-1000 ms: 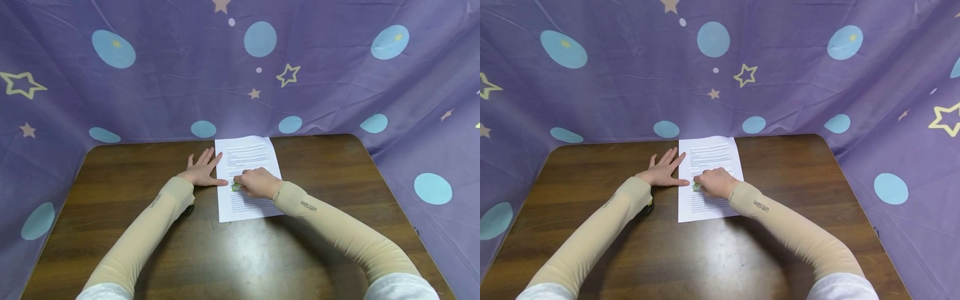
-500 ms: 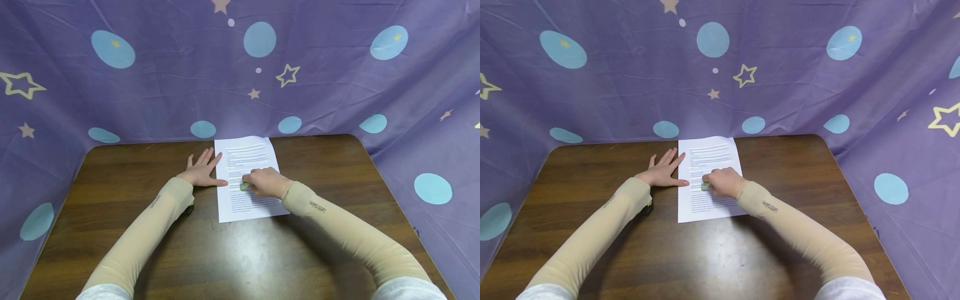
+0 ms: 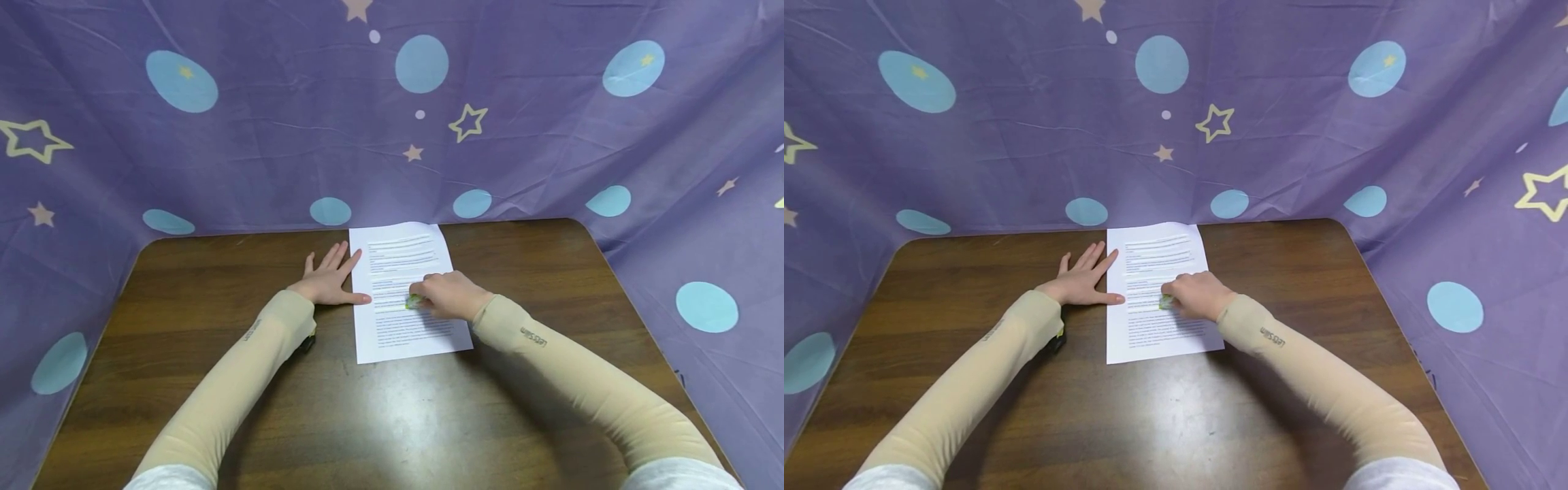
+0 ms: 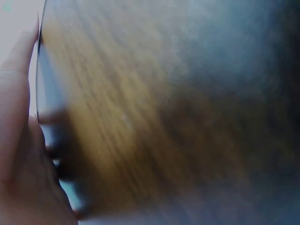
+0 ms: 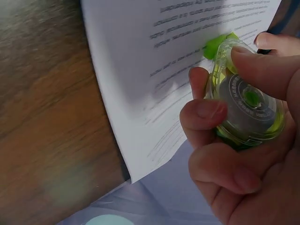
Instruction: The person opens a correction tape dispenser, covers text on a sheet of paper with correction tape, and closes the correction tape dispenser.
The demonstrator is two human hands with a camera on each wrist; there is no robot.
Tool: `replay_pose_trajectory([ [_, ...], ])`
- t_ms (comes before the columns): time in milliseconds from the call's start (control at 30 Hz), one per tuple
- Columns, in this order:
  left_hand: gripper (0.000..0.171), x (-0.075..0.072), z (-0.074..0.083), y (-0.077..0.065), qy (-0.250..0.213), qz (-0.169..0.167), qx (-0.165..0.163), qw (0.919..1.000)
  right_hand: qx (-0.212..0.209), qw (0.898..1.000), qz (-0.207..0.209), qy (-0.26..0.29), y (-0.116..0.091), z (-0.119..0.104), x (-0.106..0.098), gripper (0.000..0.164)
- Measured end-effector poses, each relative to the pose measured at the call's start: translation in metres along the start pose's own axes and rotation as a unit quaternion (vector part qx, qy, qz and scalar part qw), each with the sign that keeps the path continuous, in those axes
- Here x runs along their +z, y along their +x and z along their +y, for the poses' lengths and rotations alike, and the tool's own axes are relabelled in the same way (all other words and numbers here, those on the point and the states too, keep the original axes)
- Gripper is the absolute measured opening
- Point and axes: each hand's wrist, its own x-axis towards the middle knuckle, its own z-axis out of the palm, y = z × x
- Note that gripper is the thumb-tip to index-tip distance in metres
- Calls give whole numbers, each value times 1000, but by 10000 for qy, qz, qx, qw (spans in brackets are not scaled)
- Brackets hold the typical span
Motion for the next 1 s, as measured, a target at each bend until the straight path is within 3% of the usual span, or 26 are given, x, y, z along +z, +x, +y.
replay_pose_trajectory([
  [700,127,2,-2,0,-24,29,40,10000,358,9993,-61,80,-25,26,3,17],
  [1000,125,-2,1,-3,-130,34,79,9999,365,9993,93,38,-40,40,2,17],
])
